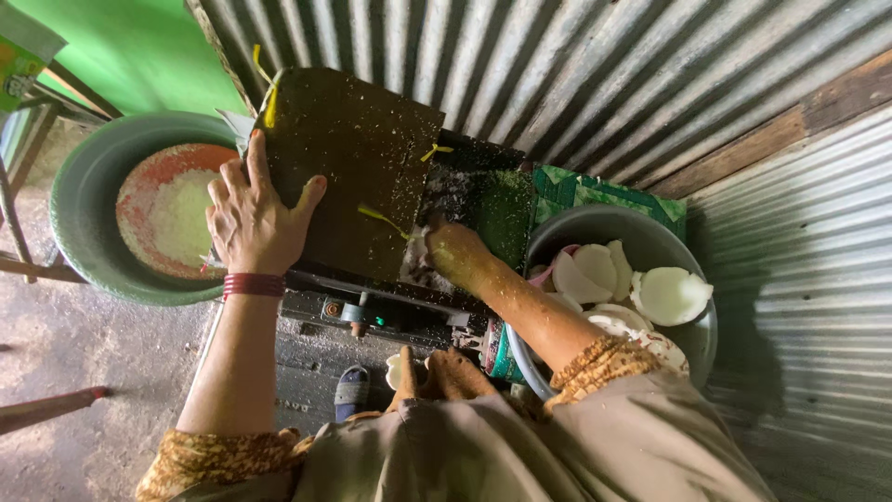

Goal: The person grates coconut pieces using a manual grater. They hold each piece with their right hand and rub it against the grater surface while steadying the grater with their left hand. Grated coconut falls into a bowl below, and used shells are placed in a separate bowl.

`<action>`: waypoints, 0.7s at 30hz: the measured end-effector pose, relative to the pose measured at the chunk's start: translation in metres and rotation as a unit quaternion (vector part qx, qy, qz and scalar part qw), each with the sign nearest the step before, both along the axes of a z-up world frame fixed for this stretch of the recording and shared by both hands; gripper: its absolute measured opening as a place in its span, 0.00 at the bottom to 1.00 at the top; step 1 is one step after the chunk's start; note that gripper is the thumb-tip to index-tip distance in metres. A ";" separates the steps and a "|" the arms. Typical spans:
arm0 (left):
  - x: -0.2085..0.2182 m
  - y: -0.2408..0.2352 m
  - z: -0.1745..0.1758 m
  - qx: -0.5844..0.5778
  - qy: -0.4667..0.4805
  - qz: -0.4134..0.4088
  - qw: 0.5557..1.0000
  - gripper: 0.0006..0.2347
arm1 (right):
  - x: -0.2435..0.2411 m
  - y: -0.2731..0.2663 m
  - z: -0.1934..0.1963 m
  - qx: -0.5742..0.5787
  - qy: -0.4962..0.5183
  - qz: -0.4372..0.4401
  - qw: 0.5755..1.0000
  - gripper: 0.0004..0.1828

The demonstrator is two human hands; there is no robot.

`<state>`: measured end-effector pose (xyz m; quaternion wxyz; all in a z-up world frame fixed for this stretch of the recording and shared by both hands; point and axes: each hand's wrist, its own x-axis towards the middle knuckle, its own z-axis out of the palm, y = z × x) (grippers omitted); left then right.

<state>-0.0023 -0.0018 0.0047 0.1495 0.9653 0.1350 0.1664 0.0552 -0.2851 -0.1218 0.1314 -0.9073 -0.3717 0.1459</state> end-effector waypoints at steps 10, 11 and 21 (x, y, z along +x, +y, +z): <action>0.000 0.004 -0.005 0.015 -0.019 -0.006 1.000 0.39 | 0.005 -0.008 0.010 0.037 -0.043 -0.059 0.997 0.08; 0.001 0.004 -0.005 0.012 -0.012 -0.001 1.000 0.39 | 0.005 -0.006 0.010 0.020 -0.021 -0.068 0.997 0.06; 0.002 0.002 -0.005 0.006 -0.006 0.000 1.000 0.39 | -0.002 0.002 0.014 0.051 -0.009 -0.122 0.991 0.06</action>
